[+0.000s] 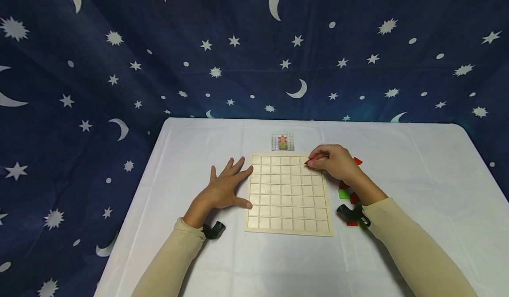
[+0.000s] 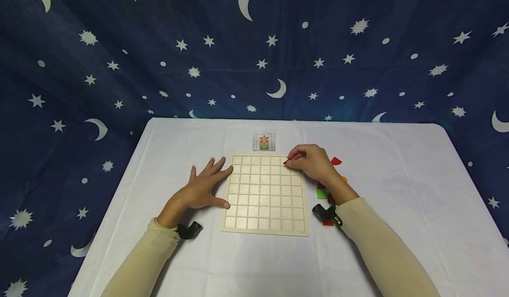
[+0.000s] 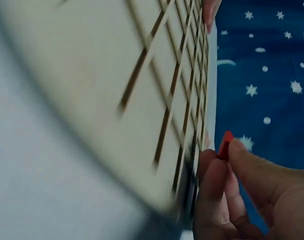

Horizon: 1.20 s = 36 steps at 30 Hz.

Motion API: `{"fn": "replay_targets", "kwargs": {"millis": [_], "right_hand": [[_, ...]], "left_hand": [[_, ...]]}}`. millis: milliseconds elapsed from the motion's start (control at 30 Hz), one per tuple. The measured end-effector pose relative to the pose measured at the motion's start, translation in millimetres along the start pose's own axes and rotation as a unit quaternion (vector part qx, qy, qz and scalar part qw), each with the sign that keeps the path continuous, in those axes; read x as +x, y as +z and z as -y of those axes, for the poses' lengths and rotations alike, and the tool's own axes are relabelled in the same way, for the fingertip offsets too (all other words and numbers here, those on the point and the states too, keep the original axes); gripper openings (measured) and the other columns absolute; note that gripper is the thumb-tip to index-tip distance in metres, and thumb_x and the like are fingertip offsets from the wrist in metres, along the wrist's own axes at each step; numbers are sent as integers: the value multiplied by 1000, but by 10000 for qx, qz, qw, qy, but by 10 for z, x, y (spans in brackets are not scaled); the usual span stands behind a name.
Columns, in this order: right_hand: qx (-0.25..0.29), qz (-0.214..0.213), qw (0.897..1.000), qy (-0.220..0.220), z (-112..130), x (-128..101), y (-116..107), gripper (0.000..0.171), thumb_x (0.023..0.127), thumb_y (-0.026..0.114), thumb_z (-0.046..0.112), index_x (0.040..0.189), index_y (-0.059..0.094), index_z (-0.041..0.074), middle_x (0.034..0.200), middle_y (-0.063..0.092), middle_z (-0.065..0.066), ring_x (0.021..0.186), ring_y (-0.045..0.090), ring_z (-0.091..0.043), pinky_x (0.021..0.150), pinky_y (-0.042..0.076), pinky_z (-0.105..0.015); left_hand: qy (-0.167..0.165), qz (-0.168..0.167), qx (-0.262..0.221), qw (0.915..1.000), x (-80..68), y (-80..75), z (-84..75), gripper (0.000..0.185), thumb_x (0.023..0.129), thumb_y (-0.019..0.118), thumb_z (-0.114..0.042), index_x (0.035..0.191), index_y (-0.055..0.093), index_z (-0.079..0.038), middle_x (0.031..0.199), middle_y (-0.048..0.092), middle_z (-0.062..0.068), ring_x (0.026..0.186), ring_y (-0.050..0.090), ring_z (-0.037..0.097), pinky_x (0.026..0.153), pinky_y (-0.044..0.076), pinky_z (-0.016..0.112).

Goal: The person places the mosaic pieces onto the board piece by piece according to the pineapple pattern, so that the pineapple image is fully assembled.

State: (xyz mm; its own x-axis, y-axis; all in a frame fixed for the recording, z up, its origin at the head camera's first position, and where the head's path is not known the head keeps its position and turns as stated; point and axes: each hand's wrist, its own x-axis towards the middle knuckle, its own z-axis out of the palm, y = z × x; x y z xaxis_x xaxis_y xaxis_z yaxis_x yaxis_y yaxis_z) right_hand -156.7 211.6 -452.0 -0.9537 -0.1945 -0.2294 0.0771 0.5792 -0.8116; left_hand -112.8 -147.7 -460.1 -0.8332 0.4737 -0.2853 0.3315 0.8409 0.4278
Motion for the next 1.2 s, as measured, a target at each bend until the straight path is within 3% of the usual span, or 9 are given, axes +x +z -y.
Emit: {"fn": "replay_targets", "kwargs": {"millis": [267, 533, 900, 1200], "right_hand": [[268, 229, 9993, 114, 203, 132, 242, 18, 88, 81, 21, 102, 76, 13, 88, 79, -2, 75, 66, -22, 62, 53, -31], [36, 408, 9989, 207, 263, 216, 430, 12, 83, 85, 23, 93, 81, 17, 83, 79, 4, 82, 68, -19, 74, 51, -33], [-701, 202, 9970, -264, 250, 214, 515, 14, 80, 88, 33, 89, 83, 24, 83, 76, 5, 81, 65, -17, 73, 50, -32], [-780, 266, 9960, -357, 250, 204, 507, 13, 81, 88, 32, 89, 83, 23, 80, 75, 5, 79, 63, -17, 72, 48, -32]], "left_hand": [[38, -30, 47, 10000, 3, 17, 13, 113, 69, 85, -64, 162, 32, -28, 174, 8, 5, 160, 0, 36, 113, -3, 82], [10, -25, 114, 9999, 9, 37, 31, 113, 69, 84, -65, 162, 30, -29, 174, 7, 3, 160, 0, 35, 113, -3, 82], [-91, 47, 135, 9999, 14, 25, 18, 115, 69, 84, -66, 163, 28, -31, 174, 6, 2, 161, -1, 34, 115, -3, 80], [-133, 65, 132, 9998, 18, 31, 21, 119, 68, 84, -66, 164, 24, -29, 174, 5, 0, 161, -2, 33, 115, -4, 79]]}}
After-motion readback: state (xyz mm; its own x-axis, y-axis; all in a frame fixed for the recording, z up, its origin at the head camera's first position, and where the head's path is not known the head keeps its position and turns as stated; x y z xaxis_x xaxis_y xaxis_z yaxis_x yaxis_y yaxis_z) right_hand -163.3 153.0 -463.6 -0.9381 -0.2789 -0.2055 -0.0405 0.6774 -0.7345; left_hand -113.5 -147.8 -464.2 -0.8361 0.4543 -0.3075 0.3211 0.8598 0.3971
